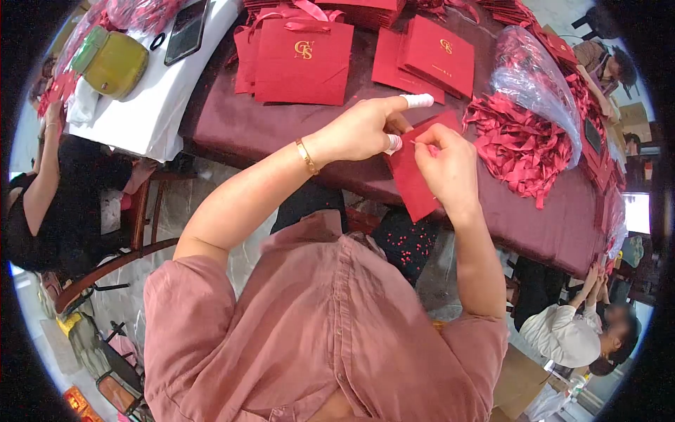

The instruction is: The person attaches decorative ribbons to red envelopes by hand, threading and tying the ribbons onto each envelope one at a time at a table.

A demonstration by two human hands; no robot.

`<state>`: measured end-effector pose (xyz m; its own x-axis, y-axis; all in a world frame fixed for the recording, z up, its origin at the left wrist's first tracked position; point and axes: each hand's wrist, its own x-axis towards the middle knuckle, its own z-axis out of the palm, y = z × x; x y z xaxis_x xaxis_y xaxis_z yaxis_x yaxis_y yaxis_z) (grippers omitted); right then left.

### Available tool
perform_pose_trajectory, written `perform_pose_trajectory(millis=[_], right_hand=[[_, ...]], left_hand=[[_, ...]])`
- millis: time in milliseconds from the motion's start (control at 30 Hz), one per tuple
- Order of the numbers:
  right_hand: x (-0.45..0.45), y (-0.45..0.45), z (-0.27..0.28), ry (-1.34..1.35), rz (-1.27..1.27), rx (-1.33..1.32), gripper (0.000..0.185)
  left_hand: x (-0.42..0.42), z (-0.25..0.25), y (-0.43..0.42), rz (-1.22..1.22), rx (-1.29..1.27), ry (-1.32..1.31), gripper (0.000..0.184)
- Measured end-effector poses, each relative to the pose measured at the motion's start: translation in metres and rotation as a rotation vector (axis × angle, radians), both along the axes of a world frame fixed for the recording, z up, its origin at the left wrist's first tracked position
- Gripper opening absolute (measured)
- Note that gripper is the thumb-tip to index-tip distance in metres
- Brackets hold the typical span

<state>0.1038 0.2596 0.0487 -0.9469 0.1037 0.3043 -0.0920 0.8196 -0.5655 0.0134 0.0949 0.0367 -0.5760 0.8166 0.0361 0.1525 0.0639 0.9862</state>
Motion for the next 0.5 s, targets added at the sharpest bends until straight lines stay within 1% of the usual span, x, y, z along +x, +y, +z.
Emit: perform_pose_trajectory(millis=[167, 267, 333, 467, 500], right_hand=[[0.0012, -0.0038, 0.0019, -0.006, -0.005, 0.022, 0.008], [0.0010, -0.0063, 0.0038, -0.011, -0.037, 0.062, 0.008], [0.0005, -0.0068, 0.0044, 0.010, -0.094, 0.152, 0.007], [0.0012, -0.0032, 0.0018, 0.014, -0.065, 0.141, 0.007], [0.0027, -0.0047, 0.0041, -0.014, -0.031, 0.065, 0.007]], left_hand=[[0.0033, 0.0025, 0.0010, 0.007, -0.025, -0.008, 0.077], [0.0052, 0.0044, 0.0000, 0.012, -0.029, 0.041, 0.078], [0.0059, 0.0047, -0.0003, 0.022, -0.028, 0.069, 0.077], [0.0101, 0.0051, -0.0015, 0.057, -0.025, 0.088, 0.077], [0.0100, 0.0038, -0.0009, 0.060, -0.012, 0.048, 0.076]])
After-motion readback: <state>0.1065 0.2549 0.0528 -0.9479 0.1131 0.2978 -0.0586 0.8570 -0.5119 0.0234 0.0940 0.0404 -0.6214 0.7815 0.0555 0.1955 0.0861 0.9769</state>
